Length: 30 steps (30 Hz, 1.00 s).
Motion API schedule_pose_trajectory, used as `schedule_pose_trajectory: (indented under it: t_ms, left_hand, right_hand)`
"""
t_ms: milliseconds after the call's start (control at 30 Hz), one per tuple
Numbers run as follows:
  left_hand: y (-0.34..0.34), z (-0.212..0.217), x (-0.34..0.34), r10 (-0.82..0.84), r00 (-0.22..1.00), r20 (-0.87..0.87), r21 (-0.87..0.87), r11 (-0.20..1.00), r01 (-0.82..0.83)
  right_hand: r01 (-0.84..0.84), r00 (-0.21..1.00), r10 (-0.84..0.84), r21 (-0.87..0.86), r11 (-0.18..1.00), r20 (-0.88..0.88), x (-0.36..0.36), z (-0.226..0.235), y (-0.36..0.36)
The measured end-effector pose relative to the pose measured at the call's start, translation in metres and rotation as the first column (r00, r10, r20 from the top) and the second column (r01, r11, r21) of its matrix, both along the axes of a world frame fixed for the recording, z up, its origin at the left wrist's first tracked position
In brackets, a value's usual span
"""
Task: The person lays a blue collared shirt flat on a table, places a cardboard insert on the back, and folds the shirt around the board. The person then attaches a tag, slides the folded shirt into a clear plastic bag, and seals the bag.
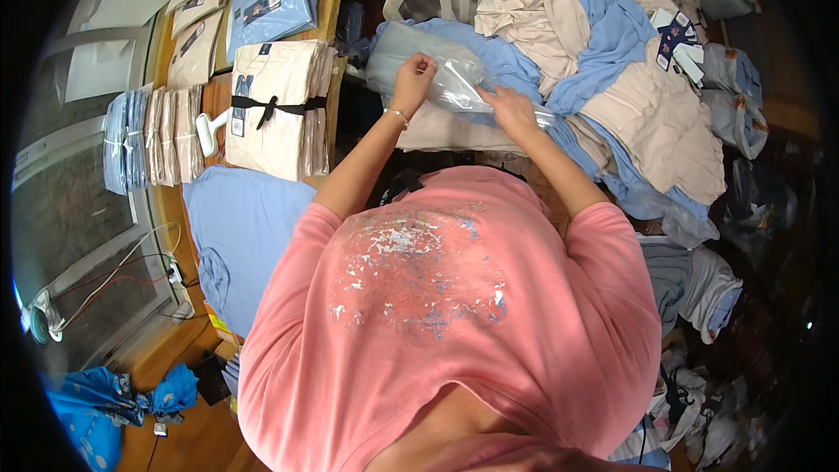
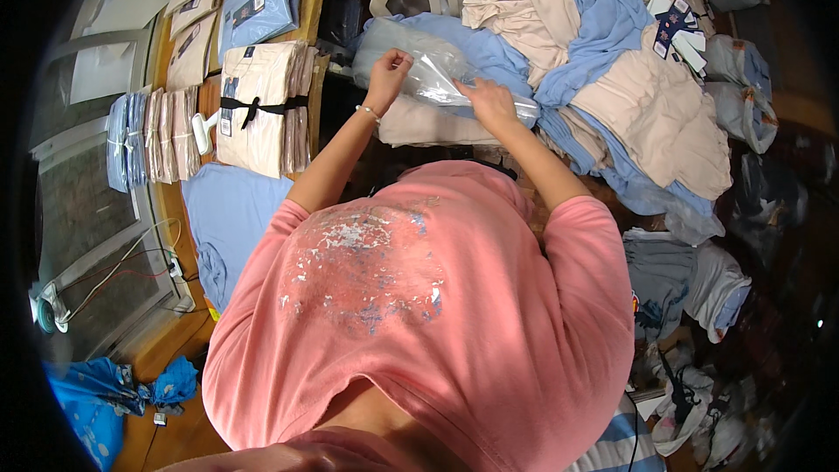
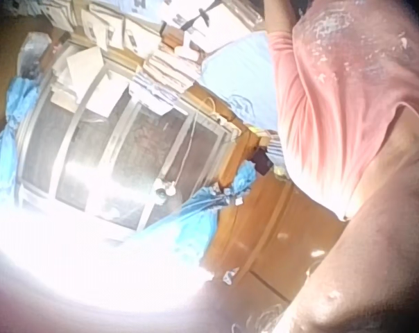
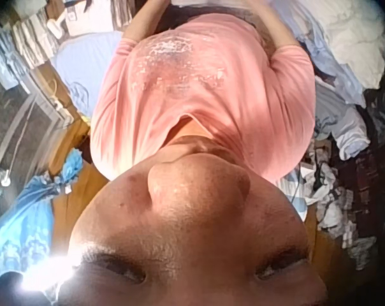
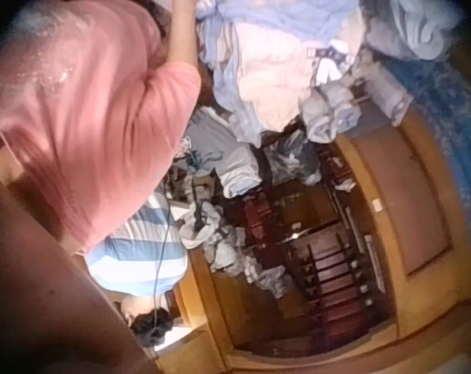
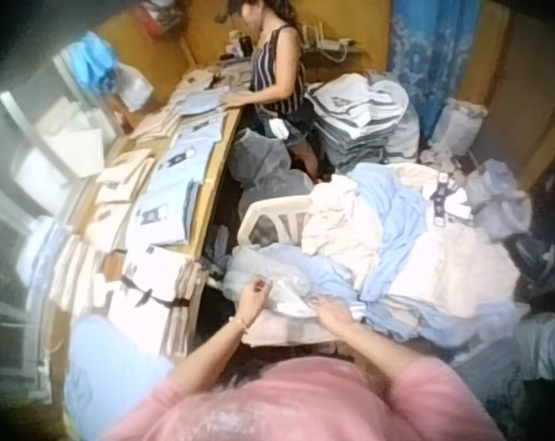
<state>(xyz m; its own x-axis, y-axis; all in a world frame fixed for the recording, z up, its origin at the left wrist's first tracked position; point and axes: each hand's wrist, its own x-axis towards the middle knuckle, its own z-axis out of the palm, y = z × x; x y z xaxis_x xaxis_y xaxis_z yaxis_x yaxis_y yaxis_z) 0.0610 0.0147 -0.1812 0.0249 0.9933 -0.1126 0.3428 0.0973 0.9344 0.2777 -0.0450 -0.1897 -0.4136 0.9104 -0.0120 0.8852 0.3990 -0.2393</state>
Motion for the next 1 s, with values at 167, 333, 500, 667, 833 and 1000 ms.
schedule_pose_trajectory:
  t_ms: [167, 333, 500, 667, 833, 1000]
  left_hand:
    - [-0.009, 0.018, 0.002, -0.093, 0.981, -0.168, 0.080, 0.991, 0.108]
    - [-0.016, 0.033, 0.000, -0.115, 0.935, -0.336, 0.175, 0.968, 0.182]
    - [-0.019, 0.046, 0.008, -0.153, 0.895, -0.419, 0.173, 0.954, 0.244]
    - [-0.022, 0.042, -0.007, -0.099, 0.912, -0.399, 0.149, 0.974, 0.171]
    - [-0.033, 0.045, 0.006, -0.156, 0.814, -0.560, 0.231, 0.914, 0.334]
    - [-0.033, 0.038, -0.006, -0.147, 0.882, -0.448, 0.132, 0.965, 0.227]
  right_hand:
    - [-0.152, 0.985, 0.165, -0.186, 0.971, 0.056, 0.000, 0.051, 0.036]
    - [-0.107, 0.994, 0.096, -0.246, 0.963, -0.059, -0.019, 0.053, 0.049]
    - [-0.199, 0.909, -0.086, -0.606, 0.770, -0.408, -0.036, -0.028, 0.097]
    - [-0.183, 0.793, -0.439, -0.852, 0.491, -0.423, -0.024, -0.023, 0.086]
    - [-0.143, 0.727, -0.602, -0.931, 0.337, -0.330, -0.056, -0.002, 0.083]
    - [-0.236, 0.612, -0.555, -0.800, 0.552, -0.563, -0.031, 0.000, 0.058]
